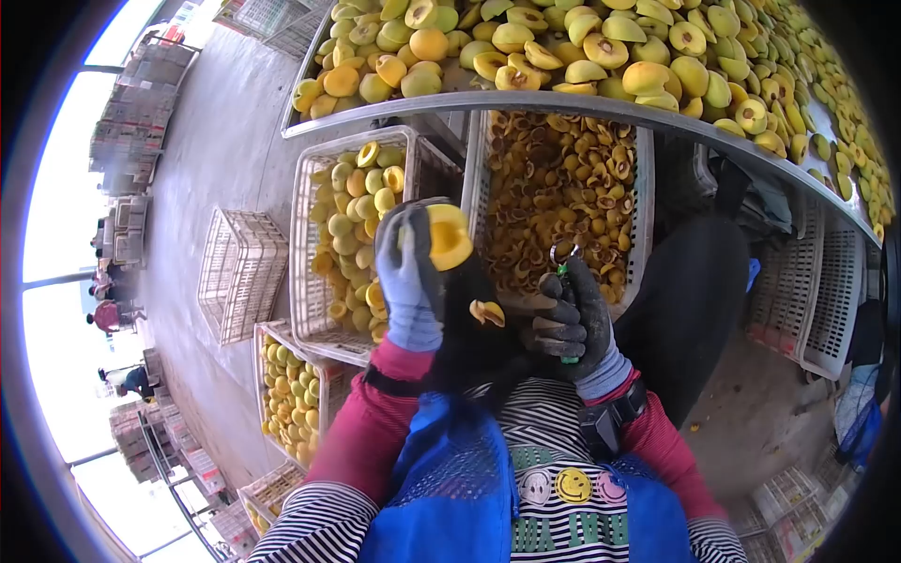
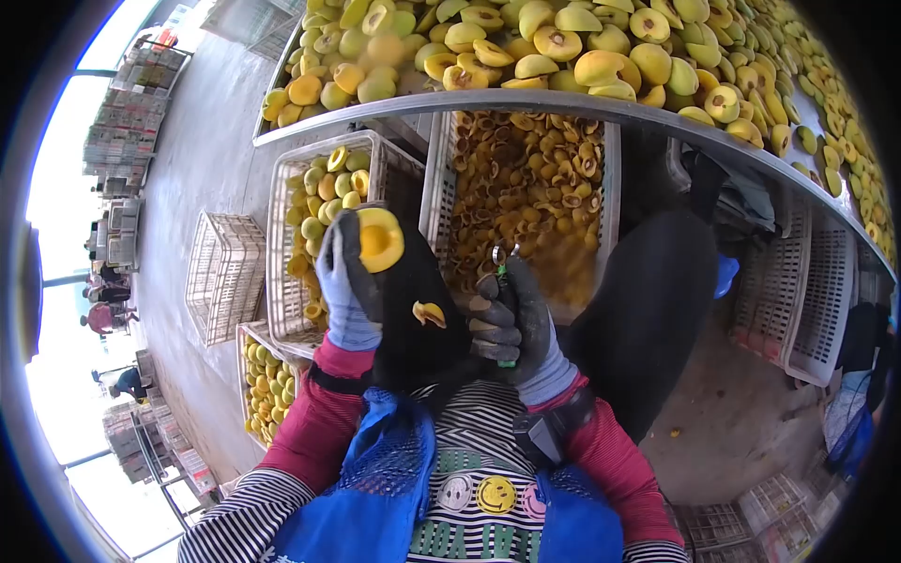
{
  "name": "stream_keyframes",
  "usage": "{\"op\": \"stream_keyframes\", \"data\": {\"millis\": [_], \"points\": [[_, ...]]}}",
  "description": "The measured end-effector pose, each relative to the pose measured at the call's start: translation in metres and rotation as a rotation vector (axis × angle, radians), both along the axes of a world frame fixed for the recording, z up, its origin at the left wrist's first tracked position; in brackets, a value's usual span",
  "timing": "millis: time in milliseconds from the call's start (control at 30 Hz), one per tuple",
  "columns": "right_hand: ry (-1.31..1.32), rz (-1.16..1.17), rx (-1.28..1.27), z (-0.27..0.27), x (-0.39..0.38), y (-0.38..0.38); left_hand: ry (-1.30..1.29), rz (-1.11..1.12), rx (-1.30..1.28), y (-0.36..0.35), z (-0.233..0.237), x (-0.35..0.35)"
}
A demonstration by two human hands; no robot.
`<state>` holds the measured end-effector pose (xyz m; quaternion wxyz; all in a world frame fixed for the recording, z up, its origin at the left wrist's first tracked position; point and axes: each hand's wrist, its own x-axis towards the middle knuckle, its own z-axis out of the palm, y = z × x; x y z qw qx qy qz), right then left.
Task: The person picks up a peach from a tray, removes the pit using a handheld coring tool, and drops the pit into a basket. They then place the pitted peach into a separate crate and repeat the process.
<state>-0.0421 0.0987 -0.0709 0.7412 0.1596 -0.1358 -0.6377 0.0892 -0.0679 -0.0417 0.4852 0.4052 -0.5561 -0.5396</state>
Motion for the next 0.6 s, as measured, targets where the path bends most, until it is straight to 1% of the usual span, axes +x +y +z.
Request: {"op": "stream_keyframes", "data": {"millis": [33, 67, 100, 133, 167, 200, 233, 267, 300, 333, 367, 433, 467, 500, 533, 600], "points": [[-0.01, -0.017, 0.037, 0.001, -0.001, 0.001, -0.123, 0.008, -0.107, -0.013, 0.017, 0.016], [-0.021, -0.023, 0.065, 0.006, -0.005, 0.004, -0.12, 0.021, -0.141, -0.042, 0.01, 0.048], [-0.015, -0.037, 0.056, 0.008, -0.009, 0.005, -0.358, 0.1, -0.208, -0.058, 0.025, 0.055], [0.044, -0.035, 0.192, 0.009, -0.012, 0.006, -0.955, 0.152, -0.525, -0.083, 0.022, 0.078], [0.099, -0.034, 0.329, 0.01, -0.013, 0.005, -1.36, 0.311, -0.494, -0.092, 0.02, 0.077], [0.197, -0.053, 0.412, 0.01, -0.011, 0.003, -1.14, 0.229, -0.45, -0.101, 0.015, 0.071], [0.192, -0.055, 0.409, 0.014, -0.01, -0.002, -0.928, 0.151, -0.394, -0.094, 0.025, 0.047], [0.353, -0.037, 0.486, 0.02, -0.007, -0.008, -0.731, 0.046, -0.337, -0.069, 0.053, -0.002], [0.521, -0.018, 0.561, 0.026, -0.007, -0.012, -0.619, -0.108, -0.42, -0.078, 0.045, -0.029], [0.569, -0.004, 0.504, 0.029, -0.009, -0.013, -0.585, -0.232, -0.198, -0.073, 0.058, -0.064], [0.568, -0.002, 0.507, 0.027, -0.012, -0.012, -0.861, -0.299, -0.275, -0.077, 0.071, -0.103], [0.721, 0.003, 0.511, 0.024, -0.018, -0.011, -1.214, -0.214, -0.565, -0.104, 0.053, -0.167], [0.717, 0.002, 0.515, 0.023, -0.021, -0.01, -1.37, -0.337, -0.509, -0.113, 0.05, -0.193], [0.699, -0.015, 0.599, 0.022, -0.025, -0.009, -1.524, -0.466, -0.449, -0.119, 0.048, -0.211], [0.679, -0.035, 0.683, 0.021, -0.028, -0.009, -1.525, -0.477, -0.452, -0.125, 0.046, -0.219], [0.701, -0.067, 0.732, 0.018, -0.032, -0.011, -1.464, -0.627, -0.47, -0.136, 0.044, -0.227]]}}
